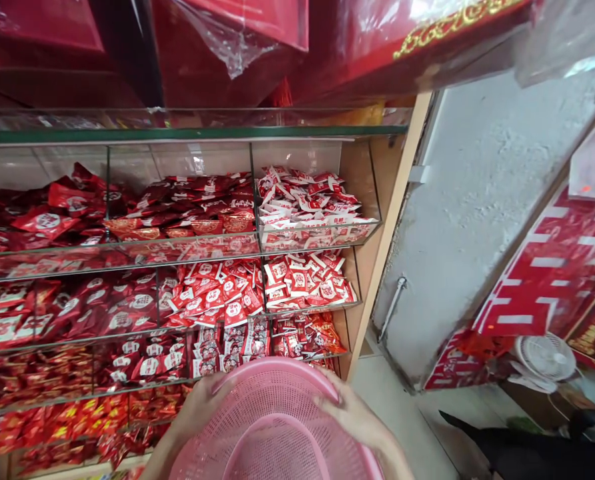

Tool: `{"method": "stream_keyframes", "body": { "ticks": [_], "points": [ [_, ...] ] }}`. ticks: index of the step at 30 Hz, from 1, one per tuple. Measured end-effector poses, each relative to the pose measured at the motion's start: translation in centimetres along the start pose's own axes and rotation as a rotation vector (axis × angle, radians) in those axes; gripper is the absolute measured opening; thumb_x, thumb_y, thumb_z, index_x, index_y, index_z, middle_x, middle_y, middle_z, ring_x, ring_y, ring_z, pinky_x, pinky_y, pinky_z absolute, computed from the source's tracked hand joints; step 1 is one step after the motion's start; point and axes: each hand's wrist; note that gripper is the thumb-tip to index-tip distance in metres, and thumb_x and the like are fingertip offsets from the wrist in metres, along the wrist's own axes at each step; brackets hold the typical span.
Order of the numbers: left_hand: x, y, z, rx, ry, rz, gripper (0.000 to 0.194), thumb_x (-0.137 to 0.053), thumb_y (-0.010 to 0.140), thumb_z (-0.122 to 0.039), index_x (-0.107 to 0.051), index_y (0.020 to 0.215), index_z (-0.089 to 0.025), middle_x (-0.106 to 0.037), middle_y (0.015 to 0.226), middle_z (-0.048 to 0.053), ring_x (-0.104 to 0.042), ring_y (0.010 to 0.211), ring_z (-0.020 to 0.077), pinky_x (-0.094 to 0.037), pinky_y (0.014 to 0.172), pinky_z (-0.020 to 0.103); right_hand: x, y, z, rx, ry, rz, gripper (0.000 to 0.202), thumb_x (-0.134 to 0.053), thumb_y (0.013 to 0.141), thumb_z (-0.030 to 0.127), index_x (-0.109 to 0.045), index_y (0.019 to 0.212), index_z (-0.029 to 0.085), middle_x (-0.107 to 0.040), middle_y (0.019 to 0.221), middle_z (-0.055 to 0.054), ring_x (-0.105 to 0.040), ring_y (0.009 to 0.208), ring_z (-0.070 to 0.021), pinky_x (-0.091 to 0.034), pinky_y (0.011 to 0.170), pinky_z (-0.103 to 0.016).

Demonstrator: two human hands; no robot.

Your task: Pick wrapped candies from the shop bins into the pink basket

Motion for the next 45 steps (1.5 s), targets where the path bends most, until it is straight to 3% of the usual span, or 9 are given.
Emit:
{"method": "stream_keyframes", "body": {
  "ticks": [5, 11, 16, 21, 27, 33, 38, 45],
  "points": [
    [1.0, 1.0, 0.6, -0.066, -0.035, 0.04, 0.044, -0.048, 0.077, -0.054, -0.065, 0.077, -0.013, -0.061, 0.069, 0.002, -0.053, 0.07, 0.0192, -0.041, 0.064, 0.025, -1.4, -1.4, 0.5, -0.006, 0.022, -0.15, 0.06, -0.052, 0.08, 0.051, -0.049, 0.129, 0.016, -0.049, 0.133, -0.01, -0.044, 0.123, -0.0242, -0.029, 0.107, -0.038],
    [0.8, 2.3, 0.0, -0.12, -0.075, 0.08, 0.044, -0.049, 0.077, -0.053, -0.066, 0.077, -0.013, -0.061, 0.065, 0.002, -0.053, 0.069, 0.0194, -0.042, 0.066, 0.027, -1.8, -3.5, -0.1, -0.049, 0.109, -0.49, 0.057, -0.054, 0.078, 0.054, -0.057, 0.119, 0.015, -0.058, 0.123, -0.013, -0.053, 0.114, -0.0256, -0.04, 0.099, -0.036],
    [0.5, 2.6, -0.5, -0.142, -0.131, 0.084, 0.043, -0.048, 0.079, -0.053, -0.067, 0.078, -0.014, -0.062, 0.069, 0.002, -0.053, 0.069, 0.0185, -0.043, 0.067, 0.026, 0.7, -3.4, 0.5, 0.038, 0.118, -0.601, 0.048, -0.061, 0.075, 0.05, -0.062, 0.111, 0.017, -0.063, 0.116, -0.012, -0.057, 0.109, -0.0253, -0.044, 0.095, -0.036],
    [0.3, 2.0, -1.0, -0.127, -0.107, 0.02, 0.042, -0.048, 0.081, -0.052, -0.066, 0.078, -0.014, -0.063, 0.071, 0.002, -0.053, 0.07, 0.0182, -0.042, 0.065, 0.025, 5.2, -0.5, 3.2, 0.181, -0.028, -0.685, 0.042, -0.057, 0.078, 0.048, -0.064, 0.103, 0.015, -0.066, 0.107, -0.011, -0.06, 0.098, -0.0228, -0.047, 0.088, -0.034],
    [-0.3, 0.8, -2.3, -0.075, -0.072, -0.022, 0.046, -0.042, 0.084, -0.052, -0.066, 0.084, -0.014, -0.064, 0.074, 0.003, -0.055, 0.073, 0.0203, -0.042, 0.067, 0.026, 9.1, 3.7, 7.7, 0.39, -0.271, -0.65, 0.036, -0.049, 0.085, 0.044, -0.063, 0.103, 0.016, -0.067, 0.097, -0.009, -0.061, 0.081, -0.0187, -0.048, 0.076, -0.031],
    [-0.6, 0.1, -3.0, -0.027, -0.039, -0.11, 0.048, -0.045, 0.08, -0.056, -0.067, 0.08, -0.014, -0.064, 0.071, 0.003, -0.055, 0.07, 0.0203, -0.042, 0.063, 0.024, 9.5, 6.5, 10.8, 0.628, -0.382, -0.567, 0.027, -0.047, 0.088, 0.038, -0.065, 0.092, 0.018, -0.065, 0.096, -0.008, -0.059, 0.089, -0.0188, -0.045, 0.081, -0.032],
    [-0.4, -0.7, -2.8, -0.005, -0.031, -0.171, 0.052, -0.043, 0.079, -0.06, -0.066, 0.077, -0.014, -0.062, 0.069, 0.002, -0.053, 0.069, 0.0193, -0.042, 0.062, 0.025, 9.1, 6.7, 9.5, 0.662, -0.4, -0.569, 0.027, -0.051, 0.087, 0.038, -0.066, 0.076, 0.019, -0.063, 0.091, -0.007, -0.059, 0.089, -0.0192, -0.046, 0.078, -0.032],
    [-0.8, -0.9, -3.0, -0.005, -0.027, -0.183, 0.052, -0.042, 0.079, -0.061, -0.064, 0.076, -0.014, -0.062, 0.07, 0.003, -0.053, 0.069, 0.0188, -0.042, 0.063, 0.024, 9.3, 6.3, 6.8, 0.566, -0.442, -0.502, 0.025, -0.05, 0.087, 0.038, -0.064, 0.1, 0.021, -0.054, 0.109, -0.009, -0.057, 0.093, -0.0189, -0.048, 0.079, -0.032]
  ]
}}
Point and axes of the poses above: each hand's wrist, its own y-axis towards the middle knuckle, its own x-axis out of the back of the hand, z = x × y
